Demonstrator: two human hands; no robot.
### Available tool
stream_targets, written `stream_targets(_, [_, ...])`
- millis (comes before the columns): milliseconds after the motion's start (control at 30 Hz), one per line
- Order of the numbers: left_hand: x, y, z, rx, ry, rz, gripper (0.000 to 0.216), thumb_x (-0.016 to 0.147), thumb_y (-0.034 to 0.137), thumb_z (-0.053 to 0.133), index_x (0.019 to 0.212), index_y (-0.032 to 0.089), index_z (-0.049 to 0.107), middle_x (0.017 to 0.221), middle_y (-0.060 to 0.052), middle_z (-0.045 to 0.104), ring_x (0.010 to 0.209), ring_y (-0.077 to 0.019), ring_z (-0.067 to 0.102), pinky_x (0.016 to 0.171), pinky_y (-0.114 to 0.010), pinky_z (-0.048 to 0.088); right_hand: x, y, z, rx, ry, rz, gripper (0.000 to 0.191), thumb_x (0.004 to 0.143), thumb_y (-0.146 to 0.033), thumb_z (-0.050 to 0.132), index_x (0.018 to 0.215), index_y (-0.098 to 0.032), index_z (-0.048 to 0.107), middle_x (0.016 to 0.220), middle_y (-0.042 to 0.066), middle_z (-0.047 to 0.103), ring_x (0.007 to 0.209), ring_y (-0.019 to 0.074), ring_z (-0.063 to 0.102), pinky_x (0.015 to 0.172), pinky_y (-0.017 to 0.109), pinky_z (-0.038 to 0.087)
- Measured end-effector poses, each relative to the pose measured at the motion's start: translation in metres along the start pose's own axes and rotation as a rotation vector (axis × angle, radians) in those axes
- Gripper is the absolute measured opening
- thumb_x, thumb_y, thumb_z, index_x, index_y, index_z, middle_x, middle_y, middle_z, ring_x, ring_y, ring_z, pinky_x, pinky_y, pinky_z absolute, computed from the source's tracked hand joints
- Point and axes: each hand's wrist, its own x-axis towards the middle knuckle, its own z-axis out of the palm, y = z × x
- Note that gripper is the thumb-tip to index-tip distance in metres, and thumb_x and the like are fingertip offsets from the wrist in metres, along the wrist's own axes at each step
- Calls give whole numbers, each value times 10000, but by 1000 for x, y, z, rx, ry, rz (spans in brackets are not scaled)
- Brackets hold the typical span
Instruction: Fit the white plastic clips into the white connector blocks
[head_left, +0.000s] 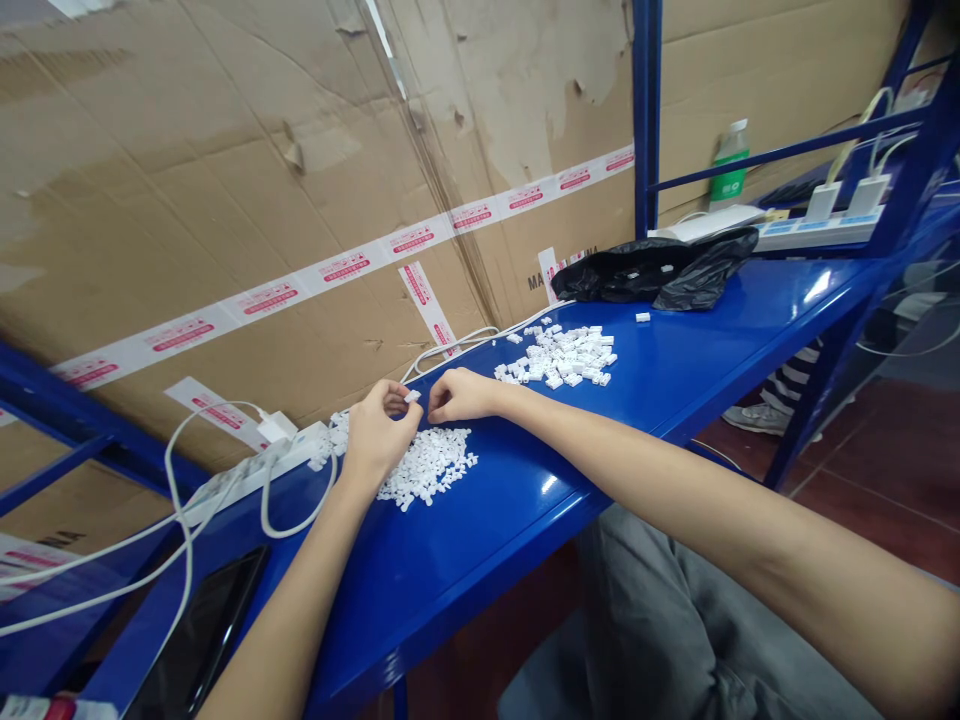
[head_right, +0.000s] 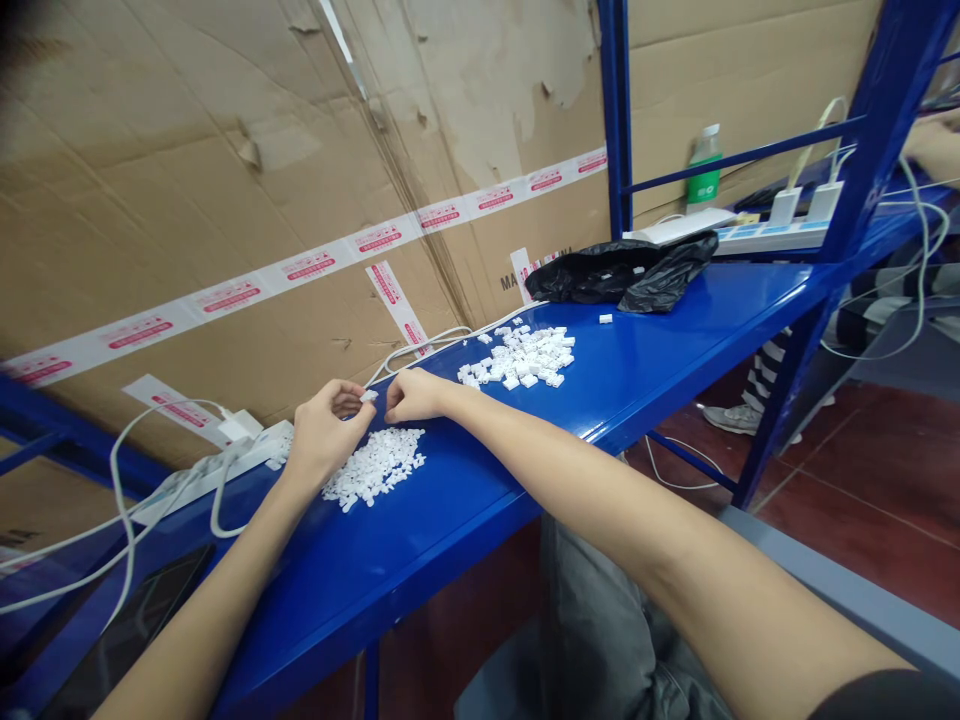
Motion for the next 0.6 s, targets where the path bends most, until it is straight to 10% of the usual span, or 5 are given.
stream_targets(600, [-1, 2, 2, -41, -25, -2, 288, 722, 305, 604, 896, 124, 746, 806, -92, 783, 745, -233, 749, 758, -324, 603, 1, -12, 11, -19, -14, -53, 155, 715, -46, 697, 588, -131, 667, 564, -24, 638, 615, 120, 582, 613, 223, 376])
